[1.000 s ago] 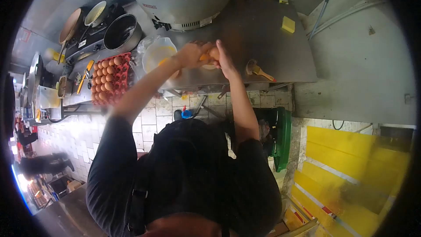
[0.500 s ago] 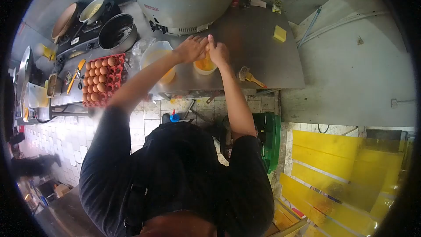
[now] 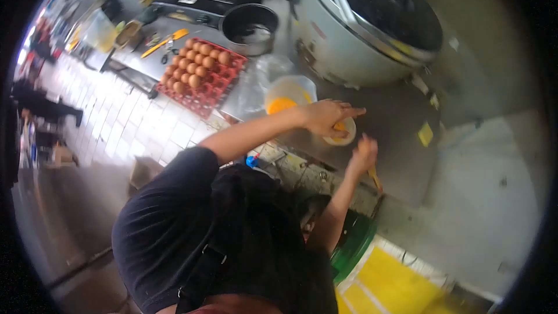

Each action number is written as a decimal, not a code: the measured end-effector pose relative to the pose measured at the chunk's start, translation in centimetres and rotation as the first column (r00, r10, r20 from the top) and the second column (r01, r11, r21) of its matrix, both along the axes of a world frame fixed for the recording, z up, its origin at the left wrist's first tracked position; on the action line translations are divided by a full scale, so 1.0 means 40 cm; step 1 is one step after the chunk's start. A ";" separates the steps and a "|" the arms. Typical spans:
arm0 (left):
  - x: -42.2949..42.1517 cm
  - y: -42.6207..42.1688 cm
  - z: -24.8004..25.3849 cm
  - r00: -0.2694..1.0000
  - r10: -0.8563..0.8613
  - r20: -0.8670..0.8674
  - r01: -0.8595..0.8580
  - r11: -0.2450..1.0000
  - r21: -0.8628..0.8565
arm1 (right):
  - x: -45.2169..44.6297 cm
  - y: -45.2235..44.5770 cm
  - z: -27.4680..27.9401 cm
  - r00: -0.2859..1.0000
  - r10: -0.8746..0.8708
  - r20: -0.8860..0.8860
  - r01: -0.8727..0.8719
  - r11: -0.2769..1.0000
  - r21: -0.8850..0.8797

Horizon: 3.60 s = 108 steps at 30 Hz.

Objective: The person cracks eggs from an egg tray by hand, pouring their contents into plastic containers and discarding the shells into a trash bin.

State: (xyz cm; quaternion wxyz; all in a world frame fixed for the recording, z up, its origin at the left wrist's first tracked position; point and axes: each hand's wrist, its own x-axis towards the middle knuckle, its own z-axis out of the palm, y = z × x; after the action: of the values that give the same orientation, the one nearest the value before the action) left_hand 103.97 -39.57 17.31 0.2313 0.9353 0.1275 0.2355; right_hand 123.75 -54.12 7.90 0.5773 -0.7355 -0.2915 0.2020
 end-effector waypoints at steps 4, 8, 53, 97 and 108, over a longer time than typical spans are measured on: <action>-0.321 0.083 0.057 0.863 0.369 0.344 -0.298 0.923 -0.242 | 0.139 -0.418 -0.408 0.163 -0.211 0.964 0.028 0.978 0.209; -0.585 0.284 -0.239 0.302 0.939 0.164 -0.940 0.322 -0.113 | 0.013 -0.528 -0.482 0.577 0.055 0.815 0.427 0.830 -0.358; -0.171 -0.187 -0.026 0.997 0.010 -0.072 -0.015 0.997 -0.077 | -0.074 -0.088 -0.116 0.992 -0.128 -0.001 0.126 0.979 0.161; -0.701 0.084 -0.158 0.517 0.848 0.113 -0.855 0.517 0.030 | -0.070 -0.629 -0.262 0.739 -0.574 0.354 0.581 0.808 0.097; -0.905 0.085 -0.368 0.215 0.972 -0.098 -0.969 0.225 0.106 | -0.208 -0.700 -0.586 0.634 -0.219 0.742 0.695 0.583 -0.421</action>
State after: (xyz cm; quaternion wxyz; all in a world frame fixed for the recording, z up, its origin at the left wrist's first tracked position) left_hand 67.79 -36.18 2.58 0.0146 0.6690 0.6953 0.2621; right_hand 115.42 -82.12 -15.52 0.1708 -0.9650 -0.1534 -0.1267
